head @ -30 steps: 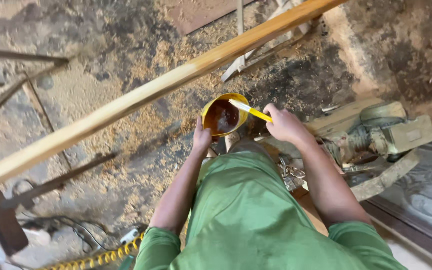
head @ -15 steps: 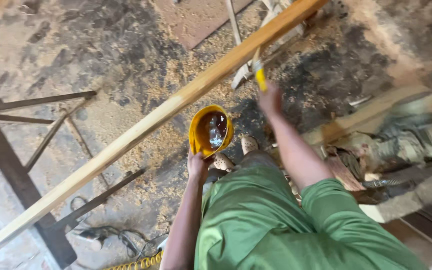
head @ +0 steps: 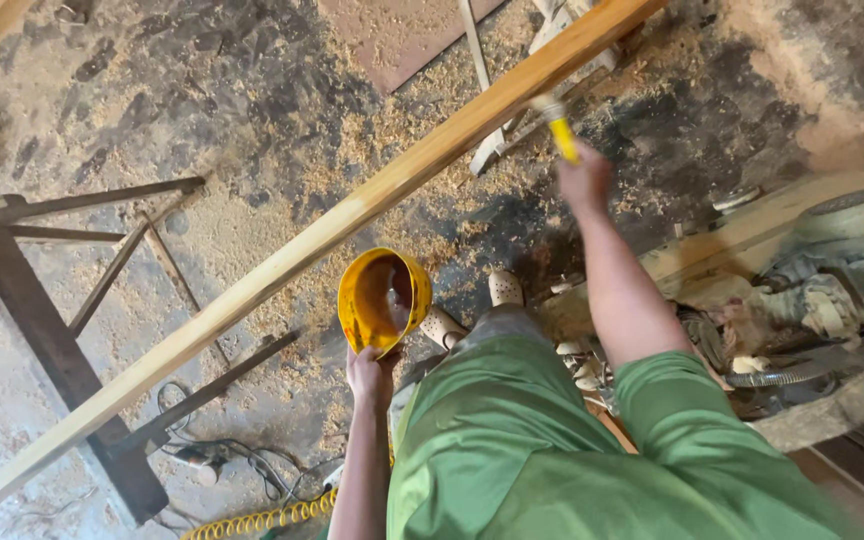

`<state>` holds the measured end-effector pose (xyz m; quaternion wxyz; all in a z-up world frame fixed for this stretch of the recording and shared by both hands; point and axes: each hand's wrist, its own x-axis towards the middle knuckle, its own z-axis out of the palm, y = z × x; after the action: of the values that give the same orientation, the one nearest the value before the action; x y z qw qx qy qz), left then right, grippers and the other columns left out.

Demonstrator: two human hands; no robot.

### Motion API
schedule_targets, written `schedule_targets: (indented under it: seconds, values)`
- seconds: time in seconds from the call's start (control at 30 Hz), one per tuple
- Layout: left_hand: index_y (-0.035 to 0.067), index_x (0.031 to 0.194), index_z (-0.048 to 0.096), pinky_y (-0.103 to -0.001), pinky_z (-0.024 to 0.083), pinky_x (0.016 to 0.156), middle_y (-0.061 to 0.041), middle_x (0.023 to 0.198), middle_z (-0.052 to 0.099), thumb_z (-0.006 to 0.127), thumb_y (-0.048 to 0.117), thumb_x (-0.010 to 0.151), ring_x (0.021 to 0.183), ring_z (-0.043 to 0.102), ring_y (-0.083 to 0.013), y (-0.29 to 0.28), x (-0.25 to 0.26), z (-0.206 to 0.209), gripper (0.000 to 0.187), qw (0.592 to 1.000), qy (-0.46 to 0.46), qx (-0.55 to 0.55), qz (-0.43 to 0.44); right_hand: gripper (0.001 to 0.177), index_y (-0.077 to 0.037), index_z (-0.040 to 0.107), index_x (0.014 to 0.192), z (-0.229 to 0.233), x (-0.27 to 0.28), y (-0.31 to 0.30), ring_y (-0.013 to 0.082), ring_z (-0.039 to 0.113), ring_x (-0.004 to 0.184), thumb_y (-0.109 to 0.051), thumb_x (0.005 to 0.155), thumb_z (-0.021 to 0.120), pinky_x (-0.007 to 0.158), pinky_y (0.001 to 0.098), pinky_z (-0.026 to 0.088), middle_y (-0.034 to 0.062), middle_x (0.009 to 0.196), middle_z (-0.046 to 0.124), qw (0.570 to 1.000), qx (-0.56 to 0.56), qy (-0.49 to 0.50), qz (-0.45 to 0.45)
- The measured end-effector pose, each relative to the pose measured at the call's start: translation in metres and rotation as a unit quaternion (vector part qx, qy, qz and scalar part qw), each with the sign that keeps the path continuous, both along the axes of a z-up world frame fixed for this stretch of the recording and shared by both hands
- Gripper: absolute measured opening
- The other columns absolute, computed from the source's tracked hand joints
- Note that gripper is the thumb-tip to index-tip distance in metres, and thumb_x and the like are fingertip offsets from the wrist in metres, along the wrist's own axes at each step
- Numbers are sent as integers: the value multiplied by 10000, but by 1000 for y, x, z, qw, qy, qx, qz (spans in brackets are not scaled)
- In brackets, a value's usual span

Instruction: The person applies a brown liquid finish to a wooden frame using a yellow-handled brush. The person repeatedly dips the brush into a yellow bucket and paints the frame sections while standing in a workshop.

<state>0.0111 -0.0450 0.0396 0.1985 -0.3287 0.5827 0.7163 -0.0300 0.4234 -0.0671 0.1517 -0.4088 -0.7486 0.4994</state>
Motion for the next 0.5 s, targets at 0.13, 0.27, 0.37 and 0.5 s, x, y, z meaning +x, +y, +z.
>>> schedule_targets:
  seconds: [0.13,0.27,0.37,0.5]
  values:
    - [50,1368,473,-458,601,678,-214,1128,644,403,-56,846,818,700,-350,-3,6,-16,537,1000,10,25,3,187,-12,710,1053,-9,-12,10,218,688,683,-24,880,640,609,370,527,128,813,724,995,76,41,-53]
    - [19,1360,469,-466,596,672,-228,1091,647,411,-51,870,800,693,-354,-3,8,-30,498,999,2,51,-3,250,3,683,1052,-1,-20,-77,214,686,733,-22,803,695,579,338,562,102,860,716,998,28,2,56]
    - [35,1355,478,-461,591,657,-207,1076,666,394,-49,847,797,695,-338,2,5,-33,522,999,-1,49,-21,305,-67,669,1242,16,-8,-131,206,685,707,-75,942,617,595,333,562,117,894,722,959,-52,-97,262]
    - [2,1364,481,-445,605,708,-214,1095,661,423,-50,875,833,695,-328,9,7,-31,495,999,1,43,-23,280,-45,723,1235,18,-5,-112,171,678,699,-60,975,618,530,321,527,98,953,756,953,-96,-99,270]
